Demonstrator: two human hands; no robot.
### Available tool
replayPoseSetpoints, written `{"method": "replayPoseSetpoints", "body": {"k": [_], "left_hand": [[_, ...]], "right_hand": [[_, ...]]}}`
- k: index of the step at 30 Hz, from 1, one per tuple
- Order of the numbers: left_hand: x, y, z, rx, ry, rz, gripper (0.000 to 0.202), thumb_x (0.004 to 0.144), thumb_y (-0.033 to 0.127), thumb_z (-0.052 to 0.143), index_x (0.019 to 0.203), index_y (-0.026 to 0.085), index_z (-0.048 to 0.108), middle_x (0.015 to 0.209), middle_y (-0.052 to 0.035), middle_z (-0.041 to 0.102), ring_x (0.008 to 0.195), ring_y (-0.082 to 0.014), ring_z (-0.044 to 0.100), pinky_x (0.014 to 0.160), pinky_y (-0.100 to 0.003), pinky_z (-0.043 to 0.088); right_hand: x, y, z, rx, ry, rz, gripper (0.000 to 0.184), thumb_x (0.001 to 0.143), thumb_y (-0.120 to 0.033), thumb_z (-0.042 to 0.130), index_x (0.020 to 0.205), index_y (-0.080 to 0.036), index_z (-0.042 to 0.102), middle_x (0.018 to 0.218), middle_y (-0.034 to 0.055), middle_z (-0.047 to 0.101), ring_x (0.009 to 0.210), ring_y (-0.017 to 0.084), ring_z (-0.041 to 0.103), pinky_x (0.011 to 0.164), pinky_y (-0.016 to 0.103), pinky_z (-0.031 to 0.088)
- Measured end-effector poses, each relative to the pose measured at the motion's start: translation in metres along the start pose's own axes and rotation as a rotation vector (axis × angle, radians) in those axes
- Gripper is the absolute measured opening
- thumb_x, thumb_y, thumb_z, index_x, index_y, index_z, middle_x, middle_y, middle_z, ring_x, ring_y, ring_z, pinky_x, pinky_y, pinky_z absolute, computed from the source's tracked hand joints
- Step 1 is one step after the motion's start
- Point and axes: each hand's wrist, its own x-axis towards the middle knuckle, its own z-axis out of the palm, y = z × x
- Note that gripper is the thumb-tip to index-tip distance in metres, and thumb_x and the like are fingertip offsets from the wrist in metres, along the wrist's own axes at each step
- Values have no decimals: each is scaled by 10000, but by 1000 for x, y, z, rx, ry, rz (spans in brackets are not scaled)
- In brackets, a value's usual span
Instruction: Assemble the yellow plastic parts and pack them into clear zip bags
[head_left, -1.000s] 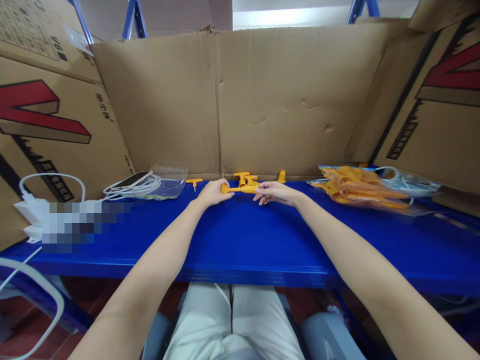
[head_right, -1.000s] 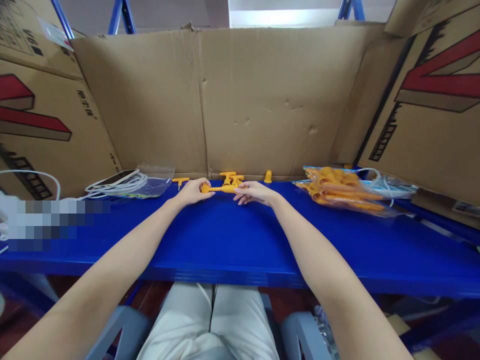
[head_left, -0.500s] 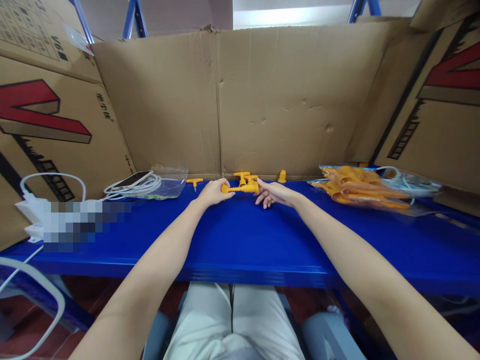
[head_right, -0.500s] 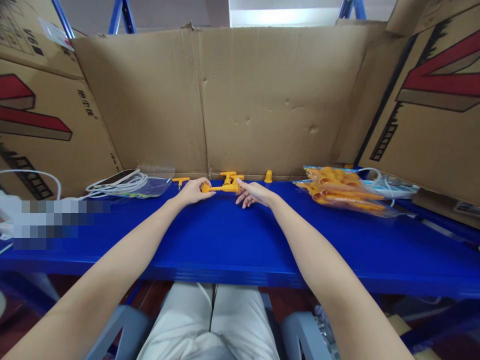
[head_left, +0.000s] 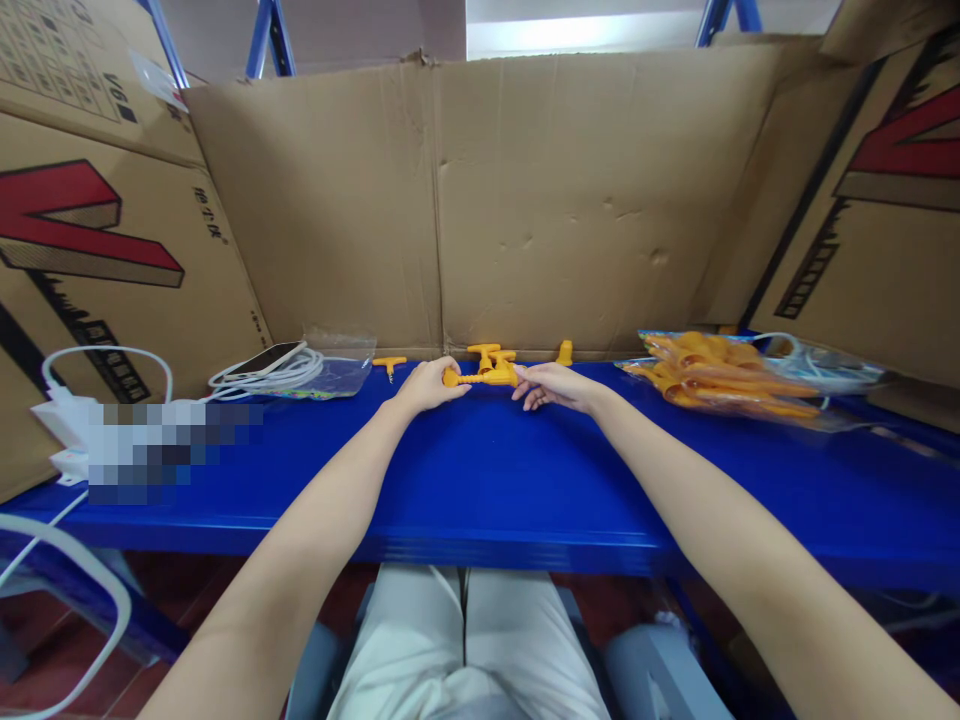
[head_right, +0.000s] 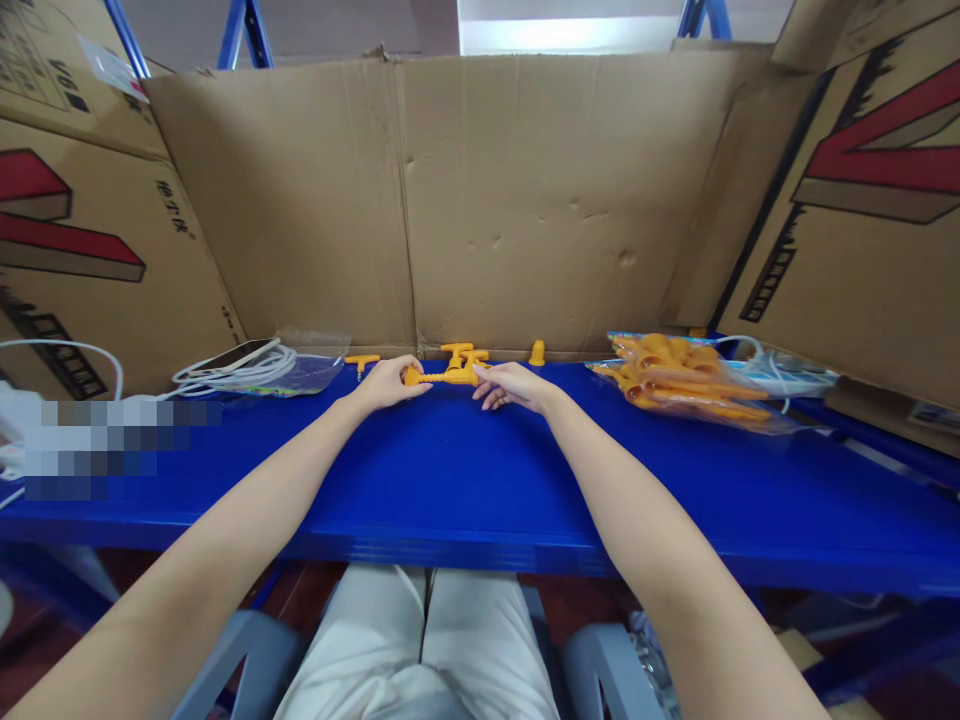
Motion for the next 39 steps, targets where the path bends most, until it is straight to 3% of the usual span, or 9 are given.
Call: {"method": "replayPoseSetpoints", "body": {"k": [6,11,14,17,23,27,32,36,39], "left_hand": [[1,-1,1,17,-9,13,320,670,443,642,865,197,582,575,41,514,541,-113,446,533,-223,291],[1,-1,1,14,-12,11,329,670,455,635,864,195,577,581,39,512,544,-117,444,531,-225,287],[1,-1,0,-6,-13,7,321,667,446,637,852,192,572,582,39,511,544,-116,443,537,-228,291],[0,0,0,-21,-9,13,315,666,439,639,847,190,572,579,39,508,537,-114,437,539,-229,288],[0,1,0,-9,1,37,318,667,444,637,849,192,572,592,39,496,546,-110,427,536,-223,284],[0,1,1,-6,8,48,322,668,447,636,854,193,567,590,43,482,545,-109,420,527,-220,278],[0,1,1,-10,15,45,319,667,440,642,856,193,570,579,46,475,539,-108,416,526,-219,276],[1,0,1,-1,11,42,315,671,437,640,859,194,572,570,48,477,532,-107,418,523,-219,272],[1,0,1,6,15,42,318,670,440,642,857,192,573,575,45,486,532,-108,424,521,-218,274]], "right_hand": [[2,-2,6,-61,20,39,423,854,-531,441,812,-123,546,603,67,651,371,91,532,343,184,400],[-1,-4,6,-110,35,58,504,857,-575,382,890,-106,565,665,97,666,361,92,527,320,189,387],[-4,-5,1,-49,3,-17,380,818,-420,578,1073,-142,532,889,97,680,522,107,621,439,190,482],[-6,-5,-2,-31,1,-88,464,740,-220,692,1158,-175,498,993,80,656,642,108,651,543,193,521],[-3,-5,0,-29,32,-58,170,815,-273,610,894,-124,584,844,78,673,546,80,611,472,163,476],[0,-3,3,-15,38,-21,306,860,-412,517,759,-126,551,658,57,648,439,73,557,399,163,419],[1,-3,6,-58,39,28,409,870,-503,436,766,-124,546,572,46,617,361,73,507,334,173,355],[-2,-6,3,-33,4,40,381,862,-492,465,912,-125,556,766,90,677,451,97,584,389,189,427],[-5,-6,0,3,-35,-10,338,791,-321,638,1067,-163,524,975,88,669,608,114,650,501,191,495]]}}
